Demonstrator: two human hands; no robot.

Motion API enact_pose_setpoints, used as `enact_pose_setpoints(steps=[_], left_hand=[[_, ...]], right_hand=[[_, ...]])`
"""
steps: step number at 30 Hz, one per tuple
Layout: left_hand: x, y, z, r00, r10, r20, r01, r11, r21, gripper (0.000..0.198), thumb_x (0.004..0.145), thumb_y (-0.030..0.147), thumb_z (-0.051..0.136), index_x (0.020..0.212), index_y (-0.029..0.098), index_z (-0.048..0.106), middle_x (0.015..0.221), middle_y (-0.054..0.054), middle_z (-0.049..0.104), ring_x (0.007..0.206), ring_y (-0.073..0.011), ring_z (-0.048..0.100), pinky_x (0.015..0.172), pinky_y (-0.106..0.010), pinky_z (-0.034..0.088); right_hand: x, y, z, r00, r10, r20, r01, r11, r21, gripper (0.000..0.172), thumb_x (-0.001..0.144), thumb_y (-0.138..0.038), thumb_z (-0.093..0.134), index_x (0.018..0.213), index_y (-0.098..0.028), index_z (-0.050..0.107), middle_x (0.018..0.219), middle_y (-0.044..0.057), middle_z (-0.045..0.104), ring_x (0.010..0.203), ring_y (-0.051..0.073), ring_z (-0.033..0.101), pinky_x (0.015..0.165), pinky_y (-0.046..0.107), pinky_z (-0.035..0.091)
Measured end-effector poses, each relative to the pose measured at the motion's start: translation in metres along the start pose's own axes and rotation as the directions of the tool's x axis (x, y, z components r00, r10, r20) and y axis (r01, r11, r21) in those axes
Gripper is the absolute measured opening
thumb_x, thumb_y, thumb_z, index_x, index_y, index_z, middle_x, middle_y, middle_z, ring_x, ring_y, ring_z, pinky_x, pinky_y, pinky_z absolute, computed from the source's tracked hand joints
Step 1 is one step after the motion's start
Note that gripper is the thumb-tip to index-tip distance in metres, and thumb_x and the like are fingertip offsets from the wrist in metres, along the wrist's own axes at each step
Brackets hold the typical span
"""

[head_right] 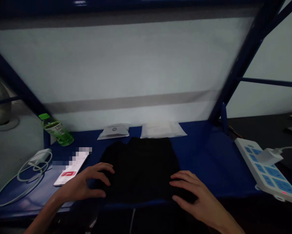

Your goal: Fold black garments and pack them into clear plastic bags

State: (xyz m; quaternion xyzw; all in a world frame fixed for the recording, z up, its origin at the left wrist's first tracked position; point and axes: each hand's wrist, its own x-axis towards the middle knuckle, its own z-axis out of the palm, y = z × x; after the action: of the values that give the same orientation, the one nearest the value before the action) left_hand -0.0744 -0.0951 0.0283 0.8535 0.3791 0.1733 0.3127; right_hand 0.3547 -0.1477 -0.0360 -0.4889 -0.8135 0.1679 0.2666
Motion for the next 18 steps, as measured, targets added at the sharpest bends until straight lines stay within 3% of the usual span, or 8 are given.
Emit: enact_pose_setpoints(steps=[2,6,11,15,18], left_hand=[[0.0,0.002,0.0,0.999,-0.017,-0.031,0.017,1.0,-0.004,0.009,0.084,0.037,0.073,0.089,0.03,0.076,0.123,-0.004,0.064,0.12,-0.0249,0.056,0.1,-0.037,0.046],[0.009,0.004,-0.004,0.991,-0.059,-0.123,0.053,0.997,-0.054,0.015,0.088,0.038,0.065,0.087,0.025,0.073,0.108,-0.004,0.069,0.098,-0.0196,0.065,0.088,-0.031,0.049],[0.028,-0.002,-0.006,0.923,-0.23,-0.309,0.235,0.972,-0.02,0.029,0.093,0.047,0.053,0.094,0.023,0.07,0.081,0.001,0.069,0.074,-0.0164,0.063,0.066,-0.025,0.045],[0.045,-0.016,0.0,0.873,-0.283,-0.398,0.348,0.932,0.099,0.032,0.091,0.051,0.054,0.094,0.024,0.07,0.072,0.001,0.068,0.066,-0.0173,0.062,0.06,-0.025,0.04],[0.054,-0.027,0.006,0.857,-0.291,-0.425,0.418,0.875,0.245,0.027,0.088,0.049,0.058,0.09,0.025,0.071,0.069,0.0,0.067,0.063,-0.0184,0.062,0.056,-0.026,0.035]], right_hand=[[0.001,0.002,0.002,0.999,0.012,-0.034,-0.011,0.999,0.033,0.023,0.09,-0.038,0.063,0.111,-0.036,0.073,0.122,0.004,0.069,0.122,0.029,0.057,0.103,0.048,0.049],[0.014,-0.001,-0.005,0.983,0.068,-0.173,-0.051,0.994,0.1,0.02,0.093,-0.04,0.058,0.102,-0.033,0.074,0.111,0.004,0.073,0.11,0.027,0.065,0.094,0.042,0.055],[0.043,-0.005,-0.015,0.937,0.185,-0.295,-0.167,0.982,0.084,0.027,0.092,-0.046,0.053,0.103,-0.03,0.071,0.1,0.003,0.075,0.089,0.025,0.071,0.071,0.033,0.058],[0.063,0.001,-0.006,0.929,0.246,-0.278,-0.263,0.965,-0.024,0.026,0.091,-0.047,0.052,0.102,-0.029,0.065,0.088,0.002,0.074,0.066,0.022,0.069,0.055,0.032,0.051],[0.07,0.009,0.003,0.941,0.257,-0.22,-0.28,0.957,-0.078,0.017,0.089,-0.043,0.055,0.093,-0.028,0.059,0.076,0.0,0.07,0.058,0.02,0.064,0.053,0.032,0.047]])
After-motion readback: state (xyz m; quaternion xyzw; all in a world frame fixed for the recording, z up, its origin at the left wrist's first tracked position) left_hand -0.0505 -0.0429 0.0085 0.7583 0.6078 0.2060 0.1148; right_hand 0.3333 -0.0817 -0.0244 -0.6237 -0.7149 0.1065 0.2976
